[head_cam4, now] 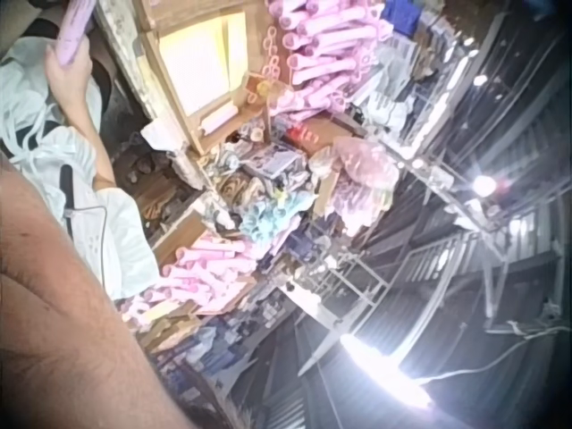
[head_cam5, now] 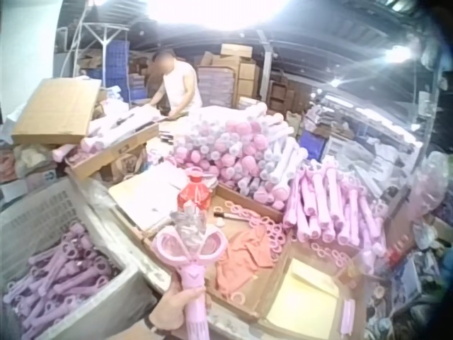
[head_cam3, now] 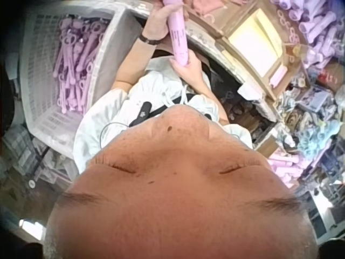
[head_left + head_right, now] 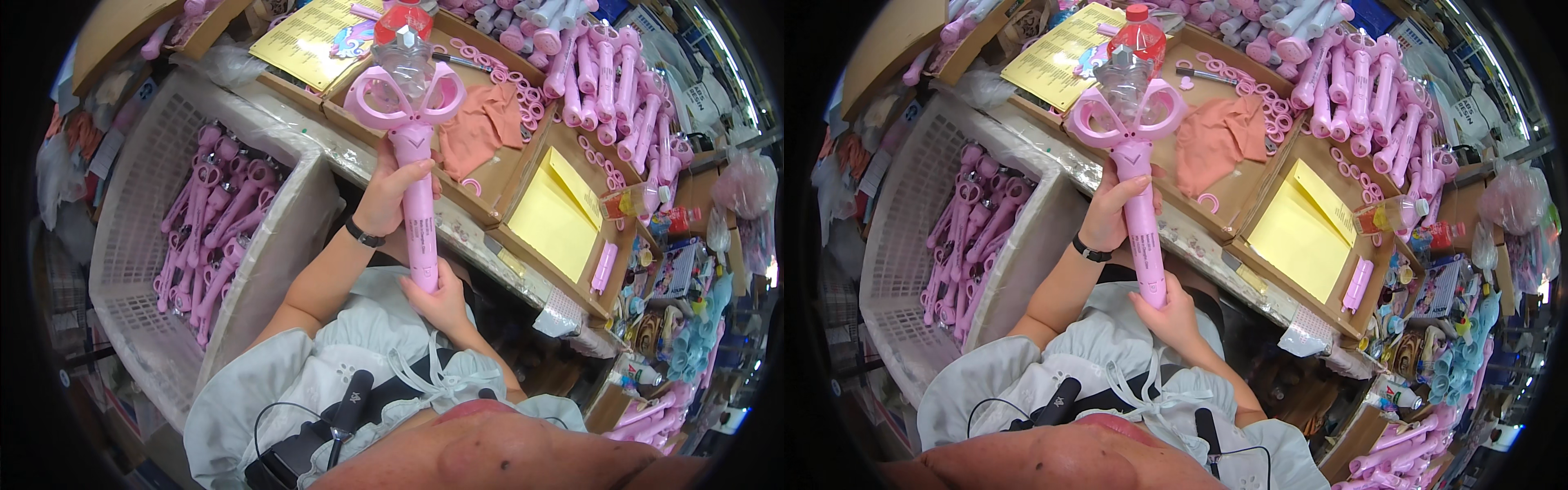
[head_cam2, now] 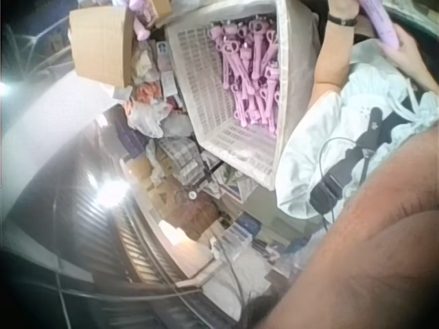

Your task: The person assembles pink light sticks by attaching a clear plastic top, wiping the surface with a cloth, inserting a small metal piece, and affixing a decorative wing sticker. The person handles multiple light sticks one at a time, placing finished units into a nearby bin.

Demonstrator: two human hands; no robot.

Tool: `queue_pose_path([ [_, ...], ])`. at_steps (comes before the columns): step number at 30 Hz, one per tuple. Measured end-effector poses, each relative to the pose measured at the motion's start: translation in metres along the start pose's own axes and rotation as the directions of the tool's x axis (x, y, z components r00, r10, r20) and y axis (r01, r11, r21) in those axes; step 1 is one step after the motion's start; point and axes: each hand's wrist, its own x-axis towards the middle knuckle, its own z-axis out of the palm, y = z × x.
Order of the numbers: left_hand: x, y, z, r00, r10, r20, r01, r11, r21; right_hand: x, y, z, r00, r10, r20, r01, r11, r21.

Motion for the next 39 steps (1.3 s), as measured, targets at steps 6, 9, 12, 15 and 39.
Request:
queue_pose_path([
  [6, 0.017, 0.01, -0.016, 0.989, 0.097, 0.112, -0.068, 0.969, -0.239, -0.008, 0.006, -0.002, 0.997, -0.059, 0.059, 0.059, 0.998, 0.006],
  [9, 0.023, 0.011, -0.019, 0.983, 0.135, 0.123, -0.102, 0.965, -0.242, -0.01, 0.007, -0.004, 0.995, -0.049, 0.087, 0.05, 0.999, -0.012],
  [12, 0.018, 0.006, -0.017, 0.989, 0.099, 0.113, -0.067, 0.964, -0.256, -0.009, 0.005, -0.009, 0.987, 0.04, 0.156, -0.057, 0.992, 0.109],
  [15, 0.012, 0.002, -0.018, 0.987, 0.16, 0.008, -0.155, 0.967, -0.202, -0.008, 0.002, -0.02, 0.935, 0.074, 0.348, -0.195, 0.924, 0.329],
  [39, 0.013, 0.038, -0.027, 0.921, 0.389, -0.002, -0.37, 0.879, 0.3, -0.003, 0.02, -0.042, 0.723, -0.059, 0.688, -0.518, 0.611, 0.598],
])
